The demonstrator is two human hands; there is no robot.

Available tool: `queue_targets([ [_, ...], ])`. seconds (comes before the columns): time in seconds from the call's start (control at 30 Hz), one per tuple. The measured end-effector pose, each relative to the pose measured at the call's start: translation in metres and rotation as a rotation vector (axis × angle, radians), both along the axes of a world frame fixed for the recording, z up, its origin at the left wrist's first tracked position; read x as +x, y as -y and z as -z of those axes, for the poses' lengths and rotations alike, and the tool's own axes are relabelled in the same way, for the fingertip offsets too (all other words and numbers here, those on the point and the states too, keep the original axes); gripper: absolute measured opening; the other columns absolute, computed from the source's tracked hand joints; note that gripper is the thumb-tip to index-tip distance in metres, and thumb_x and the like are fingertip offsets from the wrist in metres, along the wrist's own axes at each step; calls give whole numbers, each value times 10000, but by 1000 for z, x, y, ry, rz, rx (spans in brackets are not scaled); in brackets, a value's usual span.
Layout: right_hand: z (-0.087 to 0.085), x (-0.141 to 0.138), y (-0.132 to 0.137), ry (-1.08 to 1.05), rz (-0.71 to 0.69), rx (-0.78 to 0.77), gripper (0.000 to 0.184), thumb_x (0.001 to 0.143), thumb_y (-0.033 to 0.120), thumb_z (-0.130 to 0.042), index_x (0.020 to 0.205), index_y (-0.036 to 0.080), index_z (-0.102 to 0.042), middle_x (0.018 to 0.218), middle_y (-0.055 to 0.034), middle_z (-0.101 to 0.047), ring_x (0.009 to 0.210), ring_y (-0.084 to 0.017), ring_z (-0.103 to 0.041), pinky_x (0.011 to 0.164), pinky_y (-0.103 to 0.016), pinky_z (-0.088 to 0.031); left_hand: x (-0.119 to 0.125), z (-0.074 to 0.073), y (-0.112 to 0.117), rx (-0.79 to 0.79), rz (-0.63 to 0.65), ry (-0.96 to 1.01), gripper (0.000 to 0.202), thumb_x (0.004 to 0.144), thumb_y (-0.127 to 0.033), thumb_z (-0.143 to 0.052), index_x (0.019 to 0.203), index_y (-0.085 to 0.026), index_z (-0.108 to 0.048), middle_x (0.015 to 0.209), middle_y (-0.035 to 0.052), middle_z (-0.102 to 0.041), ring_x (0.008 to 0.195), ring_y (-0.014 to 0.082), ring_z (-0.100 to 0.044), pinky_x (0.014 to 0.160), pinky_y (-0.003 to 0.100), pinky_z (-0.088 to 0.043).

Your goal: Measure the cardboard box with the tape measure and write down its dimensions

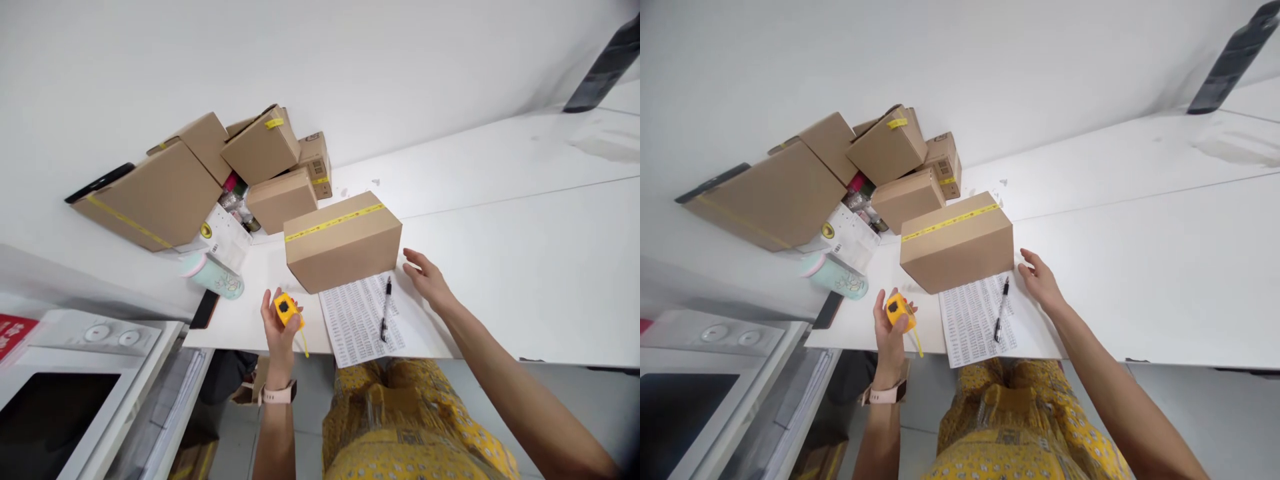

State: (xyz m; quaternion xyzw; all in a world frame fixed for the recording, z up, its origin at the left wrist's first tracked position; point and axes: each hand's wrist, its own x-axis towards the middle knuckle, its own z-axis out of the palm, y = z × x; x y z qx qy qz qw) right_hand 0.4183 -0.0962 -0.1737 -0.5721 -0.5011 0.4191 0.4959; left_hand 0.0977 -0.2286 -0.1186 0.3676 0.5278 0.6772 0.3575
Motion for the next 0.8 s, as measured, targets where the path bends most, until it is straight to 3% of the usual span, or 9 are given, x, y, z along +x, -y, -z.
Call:
queue_targets([
  [0.07,-5,-7,-12,-31,-38,-23,535,791,329,-664,1318,245,-639,1506,-108,-567,1401,-323,-496,1160,-547,-373,-8,7,-6,-42,59,92,994,648,-473,-910,1489,-340,-399,1605,153,-360,973,222,-708,911,427,-568],
  [0.17,-17,-16,-20,-103,-133,15,494,792,321,-659,1280,242,-666,1395,-86,-656,1310,-306,-569,1105,-525,-443,-12,5,-23,-82,206,179,1001,641,-489,-903,1502,-324,-419,1495,146,-500,935,241,-722,899,460,-566],
  [0.27,-33,-21,-26,-93,-133,106,512,816,408,-672,1302,248,-666,1295,-91,-691,1124,-287,-638,934,-477,-557,-13,-11,-45,-34,259,198,918,654,-463,-887,1462,-289,-488,1350,118,-618,964,254,-713,885,450,-572],
  [0.37,-51,-21,-40,45,-68,170,582,824,458,-671,1363,242,-644,1299,-122,-654,1001,-272,-632,804,-435,-579,-15,-36,-66,23,254,219,757,685,-452,-855,1358,-263,-566,1249,89,-672,1006,248,-694,871,416,-583],
  [0.53,-76,-25,-75,289,-71,189,525,861,482,-603,1290,191,-683,1184,-132,-695,883,-259,-626,813,-447,-538,-11,-68,-94,-13,189,237,525,677,-406,-859,1115,-215,-641,975,20,-697,874,181,-683,789,337,-599],
  [0.8,-108,-35,-115,453,-68,120,459,878,466,-585,1231,191,-688,1220,-137,-716,944,-299,-656,819,-435,-510,-6,-94,-130,-23,159,178,416,634,-439,-860,889,-181,-658,851,4,-668,775,136,-640,661,246,-593],
])
